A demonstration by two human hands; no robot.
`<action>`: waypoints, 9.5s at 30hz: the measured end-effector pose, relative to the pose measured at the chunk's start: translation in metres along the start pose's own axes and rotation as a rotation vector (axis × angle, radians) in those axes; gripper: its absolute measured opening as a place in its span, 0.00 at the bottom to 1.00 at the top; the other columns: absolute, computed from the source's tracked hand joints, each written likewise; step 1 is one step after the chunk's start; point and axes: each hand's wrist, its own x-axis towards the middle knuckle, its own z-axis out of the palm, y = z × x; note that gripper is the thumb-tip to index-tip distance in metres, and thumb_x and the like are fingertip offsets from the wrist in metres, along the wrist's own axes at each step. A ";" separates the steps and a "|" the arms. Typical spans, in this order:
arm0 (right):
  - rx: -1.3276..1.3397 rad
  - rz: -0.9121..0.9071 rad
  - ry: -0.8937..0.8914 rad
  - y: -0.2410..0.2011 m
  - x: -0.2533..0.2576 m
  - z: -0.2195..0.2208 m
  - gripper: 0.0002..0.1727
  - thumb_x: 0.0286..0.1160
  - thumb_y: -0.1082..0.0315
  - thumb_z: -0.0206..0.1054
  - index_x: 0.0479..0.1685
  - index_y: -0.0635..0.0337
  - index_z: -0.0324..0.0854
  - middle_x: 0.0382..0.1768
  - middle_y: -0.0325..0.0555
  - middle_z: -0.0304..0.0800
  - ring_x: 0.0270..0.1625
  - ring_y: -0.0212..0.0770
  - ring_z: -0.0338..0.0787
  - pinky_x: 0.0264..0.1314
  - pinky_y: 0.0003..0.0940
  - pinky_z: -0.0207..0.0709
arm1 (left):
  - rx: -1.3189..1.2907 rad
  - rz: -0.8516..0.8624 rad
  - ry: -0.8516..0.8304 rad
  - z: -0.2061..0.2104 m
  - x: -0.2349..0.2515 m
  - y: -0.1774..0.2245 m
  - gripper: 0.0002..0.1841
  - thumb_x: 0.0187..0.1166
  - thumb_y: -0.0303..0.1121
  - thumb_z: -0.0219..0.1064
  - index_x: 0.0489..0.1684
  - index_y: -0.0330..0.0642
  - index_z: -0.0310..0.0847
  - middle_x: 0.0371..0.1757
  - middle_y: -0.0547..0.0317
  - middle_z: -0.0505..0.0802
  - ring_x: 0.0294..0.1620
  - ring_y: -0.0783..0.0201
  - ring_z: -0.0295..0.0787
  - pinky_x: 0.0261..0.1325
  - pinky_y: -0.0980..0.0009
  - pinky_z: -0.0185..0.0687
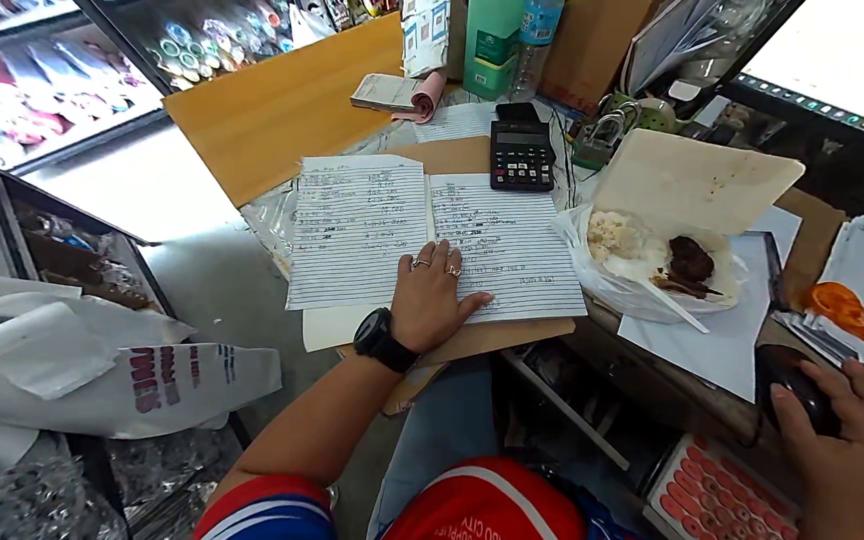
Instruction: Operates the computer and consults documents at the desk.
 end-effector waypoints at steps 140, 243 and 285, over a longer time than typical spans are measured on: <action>0.231 0.200 0.166 -0.004 -0.001 -0.005 0.31 0.76 0.59 0.69 0.73 0.73 0.79 0.80 0.70 0.73 0.80 0.64 0.78 0.80 0.55 0.72 | -0.284 1.139 -0.239 0.149 -0.052 0.263 0.30 0.77 0.39 0.71 0.76 0.31 0.78 0.77 0.35 0.83 0.80 0.33 0.75 0.80 0.31 0.61; -0.154 0.405 -0.097 0.016 -0.229 -0.063 0.23 0.73 0.72 0.50 0.46 0.59 0.96 0.80 0.62 0.77 0.88 0.76 0.61 0.80 0.87 0.37 | -0.078 1.225 -0.390 0.203 -0.064 0.275 0.38 0.81 0.56 0.63 0.88 0.42 0.67 0.87 0.40 0.72 0.93 0.39 0.55 0.87 0.27 0.34; -0.279 0.637 -0.050 0.067 -0.198 -0.079 0.24 0.77 0.74 0.51 0.62 0.59 0.91 0.88 0.67 0.62 0.92 0.77 0.47 0.82 0.85 0.29 | -0.106 1.129 -0.287 0.199 -0.054 0.268 0.39 0.80 0.55 0.66 0.86 0.39 0.68 0.85 0.38 0.75 0.92 0.35 0.56 0.86 0.26 0.35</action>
